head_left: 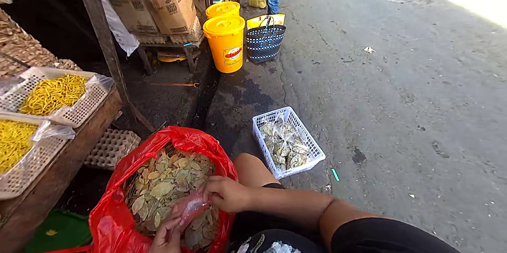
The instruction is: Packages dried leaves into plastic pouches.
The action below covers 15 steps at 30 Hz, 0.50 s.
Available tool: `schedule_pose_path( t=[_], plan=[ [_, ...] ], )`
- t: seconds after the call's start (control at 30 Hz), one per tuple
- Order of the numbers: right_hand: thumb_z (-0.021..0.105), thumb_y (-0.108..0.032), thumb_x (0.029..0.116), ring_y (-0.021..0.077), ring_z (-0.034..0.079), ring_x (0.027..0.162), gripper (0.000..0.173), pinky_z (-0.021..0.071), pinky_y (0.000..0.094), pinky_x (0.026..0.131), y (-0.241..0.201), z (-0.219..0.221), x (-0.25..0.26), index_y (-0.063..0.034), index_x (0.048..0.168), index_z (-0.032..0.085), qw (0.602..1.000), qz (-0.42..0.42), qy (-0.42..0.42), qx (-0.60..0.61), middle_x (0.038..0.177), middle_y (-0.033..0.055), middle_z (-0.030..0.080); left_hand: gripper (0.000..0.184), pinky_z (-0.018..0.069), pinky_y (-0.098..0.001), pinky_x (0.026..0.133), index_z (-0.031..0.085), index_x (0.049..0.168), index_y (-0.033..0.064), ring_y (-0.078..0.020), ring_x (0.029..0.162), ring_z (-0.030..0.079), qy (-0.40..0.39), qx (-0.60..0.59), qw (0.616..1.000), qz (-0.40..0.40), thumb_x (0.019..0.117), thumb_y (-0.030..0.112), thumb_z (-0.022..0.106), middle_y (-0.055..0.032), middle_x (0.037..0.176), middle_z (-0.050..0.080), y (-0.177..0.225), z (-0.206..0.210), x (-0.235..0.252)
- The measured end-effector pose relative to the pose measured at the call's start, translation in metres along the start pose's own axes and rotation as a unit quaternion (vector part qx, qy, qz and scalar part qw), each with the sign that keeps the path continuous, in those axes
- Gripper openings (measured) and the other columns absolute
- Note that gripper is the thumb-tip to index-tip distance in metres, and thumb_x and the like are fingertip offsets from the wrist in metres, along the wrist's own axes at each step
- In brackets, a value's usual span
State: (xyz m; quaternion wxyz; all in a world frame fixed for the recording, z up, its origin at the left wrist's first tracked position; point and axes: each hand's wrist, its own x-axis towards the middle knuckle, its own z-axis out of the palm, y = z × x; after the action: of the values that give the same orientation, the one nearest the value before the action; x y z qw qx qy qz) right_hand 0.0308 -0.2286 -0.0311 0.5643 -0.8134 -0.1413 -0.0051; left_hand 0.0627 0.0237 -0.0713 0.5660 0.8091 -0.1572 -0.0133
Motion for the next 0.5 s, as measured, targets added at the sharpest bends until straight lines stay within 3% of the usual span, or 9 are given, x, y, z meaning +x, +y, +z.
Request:
schedule_pose_path(
  t=[0.1,0.17,0.3,0.4,0.5],
  plan=[
    [0.049,0.010,0.0943,0.0319,0.062,0.119,0.019,0.0486,0.0405,0.105,-0.013,0.003,0.008,0.0095,0.095,0.068,1.000,-0.010,0.012,0.023,0.119,0.0239,0.067,0.014,0.0575,-0.0216,0.091,0.065,0.099,-0.0026,0.0025,0.101,0.068,0.034,-0.080,0.996,-0.002,0.0897,-0.011,0.060,0.0039,0.104,0.074,0.008,-0.011,-0.005],
    [0.049,0.007,0.0961,0.0324,0.063,0.112,0.019,0.0493,0.0410,0.100,-0.017,0.001,0.014,0.0092,0.100,0.068,1.000,0.010,-0.011,0.013,0.112,0.0244,0.066,0.016,0.0573,-0.0208,0.090,0.066,0.101,0.0004,0.0034,0.099,0.067,0.034,-0.089,0.995,-0.010,0.0908,-0.010,0.059,0.0078,0.103,0.073,0.011,-0.016,-0.007],
    [0.054,0.002,0.0979,0.0360,0.065,0.119,0.025,0.0494,0.0488,0.107,-0.016,0.006,0.008,0.0069,0.116,0.070,0.993,0.029,-0.085,-0.072,0.122,0.0252,0.068,0.014,0.0576,-0.0240,0.093,0.071,0.098,-0.0048,-0.0043,0.104,0.070,0.014,-0.062,0.998,0.018,0.0881,-0.005,0.061,-0.0038,0.105,0.075,0.012,-0.010,-0.016],
    [0.055,-0.001,0.0969,0.0331,0.061,0.128,0.032,0.0475,0.0464,0.111,-0.019,0.010,0.004,0.0046,0.127,0.066,0.987,0.054,-0.113,-0.098,0.136,0.0234,0.063,0.014,0.0549,-0.0276,0.098,0.072,0.102,-0.0057,-0.0094,0.108,0.069,-0.028,-0.031,0.999,-0.024,0.0926,-0.002,0.062,-0.0112,0.109,0.074,0.026,-0.010,-0.019],
    [0.059,-0.005,0.0959,0.0309,0.070,0.107,0.036,0.0554,0.0478,0.097,-0.018,0.011,0.001,0.0026,0.130,0.064,0.984,0.052,-0.131,-0.114,0.119,0.0220,0.070,0.017,0.0531,-0.0307,0.102,0.072,0.106,-0.0056,-0.0124,0.111,0.068,-0.074,-0.024,0.996,-0.049,0.0967,0.000,0.060,-0.0138,0.115,0.072,0.031,-0.015,-0.018]
  ],
)
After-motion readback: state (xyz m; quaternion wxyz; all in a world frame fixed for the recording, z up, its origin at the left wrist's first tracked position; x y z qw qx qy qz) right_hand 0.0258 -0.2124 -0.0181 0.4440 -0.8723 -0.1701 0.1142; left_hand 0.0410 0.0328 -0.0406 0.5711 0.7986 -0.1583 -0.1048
